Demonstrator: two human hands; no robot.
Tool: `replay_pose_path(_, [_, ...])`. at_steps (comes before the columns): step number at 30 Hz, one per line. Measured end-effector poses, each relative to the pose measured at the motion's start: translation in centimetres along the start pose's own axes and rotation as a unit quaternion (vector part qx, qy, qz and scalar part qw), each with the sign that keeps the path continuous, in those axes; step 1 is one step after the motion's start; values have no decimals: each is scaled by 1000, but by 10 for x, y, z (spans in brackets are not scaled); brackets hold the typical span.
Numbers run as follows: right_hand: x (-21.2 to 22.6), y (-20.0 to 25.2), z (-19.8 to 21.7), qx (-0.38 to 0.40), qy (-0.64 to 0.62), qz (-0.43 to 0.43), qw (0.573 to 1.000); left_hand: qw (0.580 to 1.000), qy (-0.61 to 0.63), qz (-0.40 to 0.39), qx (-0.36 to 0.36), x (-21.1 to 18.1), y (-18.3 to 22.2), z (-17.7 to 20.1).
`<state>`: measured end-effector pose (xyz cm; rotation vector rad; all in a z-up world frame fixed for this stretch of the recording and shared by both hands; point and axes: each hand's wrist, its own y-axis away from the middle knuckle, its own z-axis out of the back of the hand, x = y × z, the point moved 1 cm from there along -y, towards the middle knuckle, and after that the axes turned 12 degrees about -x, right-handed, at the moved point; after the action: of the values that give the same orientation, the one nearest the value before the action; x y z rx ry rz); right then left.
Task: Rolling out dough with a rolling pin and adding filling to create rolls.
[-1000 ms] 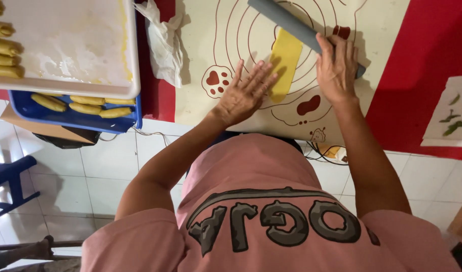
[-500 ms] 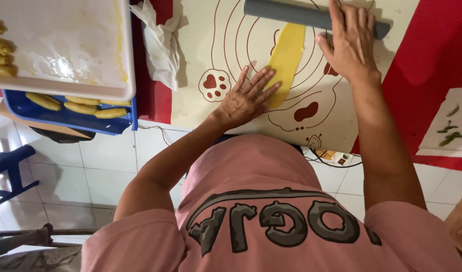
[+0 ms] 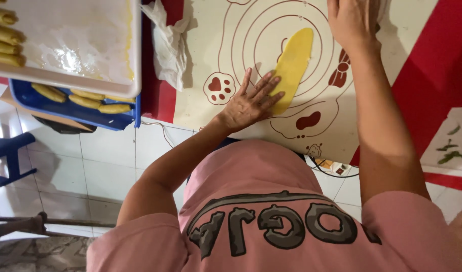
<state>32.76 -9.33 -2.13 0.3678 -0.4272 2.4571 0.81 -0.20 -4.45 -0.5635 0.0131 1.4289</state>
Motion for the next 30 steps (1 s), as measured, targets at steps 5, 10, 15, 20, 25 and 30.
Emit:
replay_pose_path(5, [18, -11, -1, 110, 25, -199, 973, 999, -26, 22, -7, -3, 8, -8])
replay_pose_path(10, [31, 37, 33, -69, -59, 164, 982, 991, -22, 23, -129, 27, -10, -1])
replay_pose_path(15, [-23, 117, 12, -5, 2, 176, 984, 989, -55, 68, -115, 61, -78, 33])
replay_pose_path(20, [14, 139, 38, -4, 73, 167, 983, 989, -43, 139, 39, 58, -117, 15])
replay_pose_path(25, [27, 152, 31, -9, 46, 132, 990, 980, -35, 148, 127, 42, -109, 10])
replay_pose_path(30, [50, 178, 27, 10, 44, 88, 995, 977, -29, 132, 166, 24, -77, 25])
